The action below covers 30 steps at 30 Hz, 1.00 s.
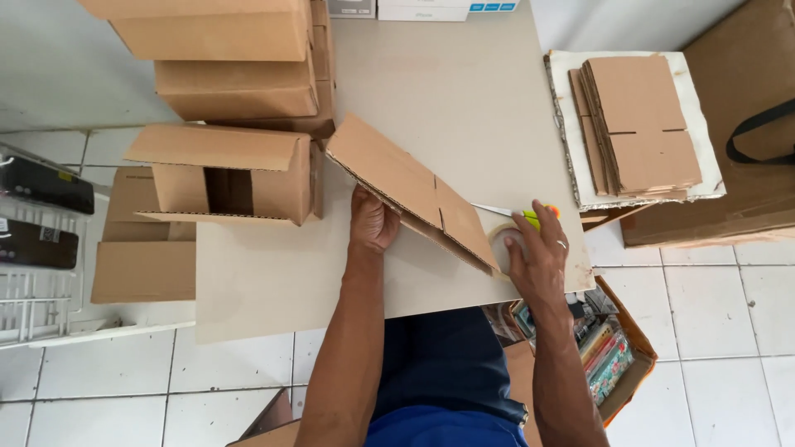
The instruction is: Folding a flat cardboard piece into a box and applying tape to secure it.
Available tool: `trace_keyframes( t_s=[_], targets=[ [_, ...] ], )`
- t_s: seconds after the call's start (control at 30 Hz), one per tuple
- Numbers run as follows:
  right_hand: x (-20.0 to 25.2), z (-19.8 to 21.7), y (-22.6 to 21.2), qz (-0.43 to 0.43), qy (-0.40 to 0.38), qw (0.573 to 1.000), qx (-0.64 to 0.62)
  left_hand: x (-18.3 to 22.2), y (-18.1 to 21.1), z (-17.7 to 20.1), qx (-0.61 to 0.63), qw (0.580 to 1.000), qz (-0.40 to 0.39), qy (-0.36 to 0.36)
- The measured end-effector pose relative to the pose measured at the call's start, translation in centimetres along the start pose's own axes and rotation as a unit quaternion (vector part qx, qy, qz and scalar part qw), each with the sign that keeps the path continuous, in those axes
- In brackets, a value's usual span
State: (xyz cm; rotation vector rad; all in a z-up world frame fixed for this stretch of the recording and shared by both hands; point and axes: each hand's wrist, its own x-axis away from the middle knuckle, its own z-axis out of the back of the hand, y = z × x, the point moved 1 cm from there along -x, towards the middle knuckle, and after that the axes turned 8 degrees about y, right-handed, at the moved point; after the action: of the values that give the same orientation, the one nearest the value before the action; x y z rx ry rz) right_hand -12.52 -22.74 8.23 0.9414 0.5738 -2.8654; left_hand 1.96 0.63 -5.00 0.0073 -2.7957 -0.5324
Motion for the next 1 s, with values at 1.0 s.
trace_keyframes(
  t_s=[1.0],
  targets=[
    [-6.1, 2.6, -10.6, -0.078, -0.219, 0.915, -0.331, 3.4, 4.4, -5.9, -0.006, 1.0, 0.003, -0.017]
  ],
)
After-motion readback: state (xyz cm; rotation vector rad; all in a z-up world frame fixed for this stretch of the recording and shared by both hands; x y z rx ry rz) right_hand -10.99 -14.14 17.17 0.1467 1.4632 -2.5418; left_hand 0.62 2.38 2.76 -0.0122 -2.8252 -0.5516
